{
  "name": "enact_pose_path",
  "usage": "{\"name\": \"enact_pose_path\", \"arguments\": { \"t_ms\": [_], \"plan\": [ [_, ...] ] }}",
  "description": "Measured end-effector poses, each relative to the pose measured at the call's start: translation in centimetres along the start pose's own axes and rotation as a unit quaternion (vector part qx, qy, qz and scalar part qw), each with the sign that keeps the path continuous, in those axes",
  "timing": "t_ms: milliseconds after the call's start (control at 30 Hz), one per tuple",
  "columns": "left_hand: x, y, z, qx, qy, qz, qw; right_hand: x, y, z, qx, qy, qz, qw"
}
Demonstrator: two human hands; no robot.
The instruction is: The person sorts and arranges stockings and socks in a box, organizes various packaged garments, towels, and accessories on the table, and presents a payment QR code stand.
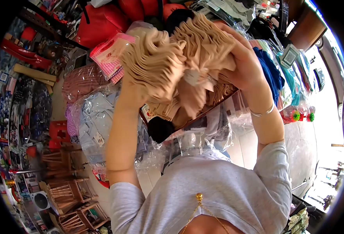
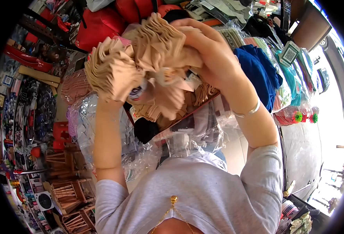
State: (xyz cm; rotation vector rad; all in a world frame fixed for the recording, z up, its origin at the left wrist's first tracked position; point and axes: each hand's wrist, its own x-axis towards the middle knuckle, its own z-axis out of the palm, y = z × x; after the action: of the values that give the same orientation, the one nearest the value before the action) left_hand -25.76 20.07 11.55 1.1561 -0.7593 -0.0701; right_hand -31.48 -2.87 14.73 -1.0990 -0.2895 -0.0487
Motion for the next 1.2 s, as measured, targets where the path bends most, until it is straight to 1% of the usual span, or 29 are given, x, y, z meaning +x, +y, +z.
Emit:
{"name": "enact_pose_path", "arguments": {
  "t_ms": [67, 100, 167, 200, 233, 300, 333, 367, 400, 433, 467, 500, 533, 567, 600, 633, 700, 733, 767, 800, 867, 900, 933, 967, 1000, 1033, 1100, 1133, 1200],
  "plan": [
    [0.4, -1.3, 1.3, 0.017, -0.021, 0.006, 1.0, 0.9, 0.9, 0.8, 0.133, -0.029, 0.015, 0.991],
    [0.4, -1.6, 1.6, 0.026, -0.023, 0.015, 0.999, 1.2, 1.0, 1.0, 0.105, -0.064, -0.027, 0.992],
    [0.6, -1.0, 1.6, 0.04, 0.0, 0.048, 0.998, 1.9, 0.9, 1.6, 0.138, -0.085, -0.076, 0.984],
    [0.7, -0.5, 1.5, 0.045, 0.02, 0.066, 0.997, 1.8, 0.6, 1.6, 0.136, -0.086, -0.074, 0.984],
    [0.8, 0.3, 1.1, 0.048, 0.056, 0.081, 0.994, 1.5, 0.4, 1.5, 0.127, -0.101, -0.084, 0.983],
    [1.0, 2.3, 1.0, 0.012, 0.228, 0.057, 0.972, 0.9, 0.2, 1.2, 0.12, -0.116, -0.097, 0.981],
    [0.9, 3.3, -0.1, -0.066, 0.236, 0.065, 0.967, 0.6, 0.1, 0.9, 0.022, -0.057, -0.131, 0.989],
    [0.7, 5.0, -1.7, -0.135, -0.001, 0.025, 0.99, 0.2, 0.0, 0.4, -0.076, 0.003, -0.162, 0.984],
    [0.5, 4.1, -1.8, -0.038, 0.076, -0.002, 0.996, 0.3, 0.5, -0.5, -0.029, -0.013, -0.155, 0.987],
    [0.4, 2.8, -1.6, 0.061, 0.152, -0.027, 0.986, 0.1, 0.9, -1.1, -0.029, -0.014, -0.155, 0.987],
    [1.5, 0.9, -1.1, 0.186, 0.113, 0.133, 0.967, 0.0, 1.2, -1.6, -0.058, -0.016, -0.138, 0.989],
    [2.0, 0.6, -1.2, 0.251, 0.09, 0.21, 0.941, 0.1, 1.3, -1.9, -0.087, -0.019, -0.121, 0.989],
    [2.6, 0.3, -1.3, 0.31, 0.074, 0.288, 0.903, -0.1, 1.3, -1.9, -0.087, -0.001, -0.126, 0.988],
    [2.5, 1.2, -2.2, 0.471, 0.065, 0.339, 0.812, -0.1, 1.3, -2.3, -0.085, -0.002, -0.126, 0.988],
    [2.4, 2.2, -3.0, 0.612, 0.05, 0.376, 0.694, -0.4, 1.3, -2.8, -0.072, 0.013, -0.128, 0.989],
    [2.3, 3.0, -3.6, 0.73, 0.033, 0.401, 0.553, -0.7, 1.3, -3.3, -0.06, 0.03, -0.129, 0.989],
    [2.6, 3.7, -3.0, 0.82, 0.017, 0.416, 0.392, -1.1, 1.3, -4.2, -0.049, 0.047, -0.13, 0.989],
    [2.8, 3.7, -2.2, 0.703, -0.023, 0.377, 0.603, -1.5, 1.2, -4.6, -0.048, 0.07, -0.132, 0.988],
    [3.0, 3.6, -1.1, 0.542, -0.063, 0.315, 0.776, -1.7, 1.3, -5.1, -0.047, 0.092, -0.134, 0.986],
    [3.2, 3.4, 0.0, 0.349, -0.101, 0.231, 0.903, -2.0, 1.4, -5.8, -0.03, 0.093, -0.143, 0.985],
    [3.3, 1.9, 1.6, 0.132, -0.133, 0.129, 0.974, -2.6, 1.9, -6.9, -0.014, 0.112, -0.142, 0.984],
    [3.0, 0.3, 1.9, 0.375, -0.191, 0.28, 0.863, -2.9, 2.0, -7.3, 0.001, 0.126, -0.141, 0.982],
    [2.5, -1.6, 2.2, 0.583, -0.23, 0.403, 0.667, -3.1, 2.0, -7.5, -0.005, 0.138, -0.139, 0.981],
    [1.6, -4.1, 2.3, 0.611, -0.265, 0.414, 0.621, -3.4, 2.1, -7.9, -0.005, 0.138, -0.141, 0.98],
    [0.2, -6.3, 2.2, 0.627, -0.305, 0.396, 0.597, -3.7, 2.4, -8.4, 0.0, 0.143, -0.135, 0.98],
    [-0.2, -7.0, 1.9, 0.627, -0.307, 0.397, 0.596, -3.9, 2.6, -8.8, 0.006, 0.15, -0.13, 0.98],
    [-0.5, -7.5, 1.9, 0.64, -0.401, 0.18, 0.63, -4.3, 2.9, -9.2, 0.01, 0.153, -0.126, 0.98],
    [-0.3, -7.1, 2.2, 0.632, -0.373, 0.149, 0.663, -4.6, 3.0, -9.3, 0.012, 0.152, -0.12, 0.981],
    [-0.3, -6.9, 2.2, 0.624, -0.391, 0.121, 0.665, -4.8, 3.5, -9.6, 0.015, 0.15, -0.114, 0.982]
  ]
}}
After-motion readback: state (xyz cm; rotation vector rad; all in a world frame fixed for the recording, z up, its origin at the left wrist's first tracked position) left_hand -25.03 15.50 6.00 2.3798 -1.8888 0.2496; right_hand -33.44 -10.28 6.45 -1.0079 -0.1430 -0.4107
